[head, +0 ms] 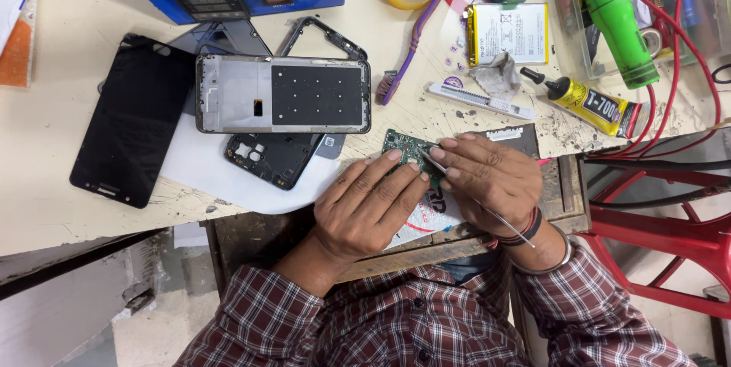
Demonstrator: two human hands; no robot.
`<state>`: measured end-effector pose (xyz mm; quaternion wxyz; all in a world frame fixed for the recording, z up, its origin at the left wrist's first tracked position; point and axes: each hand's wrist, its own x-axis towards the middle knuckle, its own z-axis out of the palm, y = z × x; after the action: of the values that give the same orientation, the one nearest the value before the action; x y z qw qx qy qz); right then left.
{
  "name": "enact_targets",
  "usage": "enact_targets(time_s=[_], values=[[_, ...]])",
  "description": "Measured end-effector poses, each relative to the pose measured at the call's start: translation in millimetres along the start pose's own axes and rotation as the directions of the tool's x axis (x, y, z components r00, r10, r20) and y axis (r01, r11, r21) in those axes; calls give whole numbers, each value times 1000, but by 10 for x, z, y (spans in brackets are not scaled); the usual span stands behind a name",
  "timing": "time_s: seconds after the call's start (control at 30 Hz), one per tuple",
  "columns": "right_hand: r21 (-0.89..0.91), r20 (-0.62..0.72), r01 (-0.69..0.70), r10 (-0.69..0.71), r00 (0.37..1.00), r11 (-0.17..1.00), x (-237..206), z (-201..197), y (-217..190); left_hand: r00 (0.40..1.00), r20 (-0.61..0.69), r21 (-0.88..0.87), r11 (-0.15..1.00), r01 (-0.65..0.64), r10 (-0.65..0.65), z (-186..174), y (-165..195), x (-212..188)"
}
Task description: The person repairs a disassembled smartphone at a cluttered workbench. They use tweezers to work on the exposed motherboard, solder a connection on the board with a soldering iron, then hold the phone frame and pry at its edge with a metal tool.
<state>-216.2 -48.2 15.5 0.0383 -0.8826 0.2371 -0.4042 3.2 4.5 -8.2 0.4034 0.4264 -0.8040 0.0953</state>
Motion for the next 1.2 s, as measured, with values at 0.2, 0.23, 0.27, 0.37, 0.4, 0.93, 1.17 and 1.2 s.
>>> enact_targets(time_s=[0.2, 0.23, 0.27, 0.37, 0.4, 0.93, 1.17, 1.2], values=[[-20, -10, -3, 3, 1000, 1000, 34, 25, -16, 1000, -12, -7, 1000, 7, -7, 7, 5, -3], [-18, -9, -5, 5, 1000, 1000, 33, 24, -18, 1000, -13, -8, 1000, 7, -7, 7, 6, -2], [-16, -8, -8, 8, 1000, 1000, 31, 22, -20, 1000, -14, -9, 1000, 7, -7, 7, 6, 0], [-22, -1, -21, 21, 1000, 1000, 31, 22, -32, 1000, -15, -14, 1000, 9, -10, -3, 2, 3], [-24, 3, -28, 28, 1000, 999, 31, 24, -35, 1000, -12, -16, 1000, 13, -13, -3, 6, 3], [-166, 96, 36, -20, 995, 985, -8, -33, -84, 999, -35, -19, 1000, 1, -2, 14, 35, 11], [-189, 77, 71, -57, 995, 979, -75, -9, -50, 999, -42, -11, 1000, -3, 3, 25, 35, 14], [-192, 80, 75, -61, 995, 979, -89, -8, -46, 999, -38, -13, 1000, -2, 1, 26, 41, 10]])
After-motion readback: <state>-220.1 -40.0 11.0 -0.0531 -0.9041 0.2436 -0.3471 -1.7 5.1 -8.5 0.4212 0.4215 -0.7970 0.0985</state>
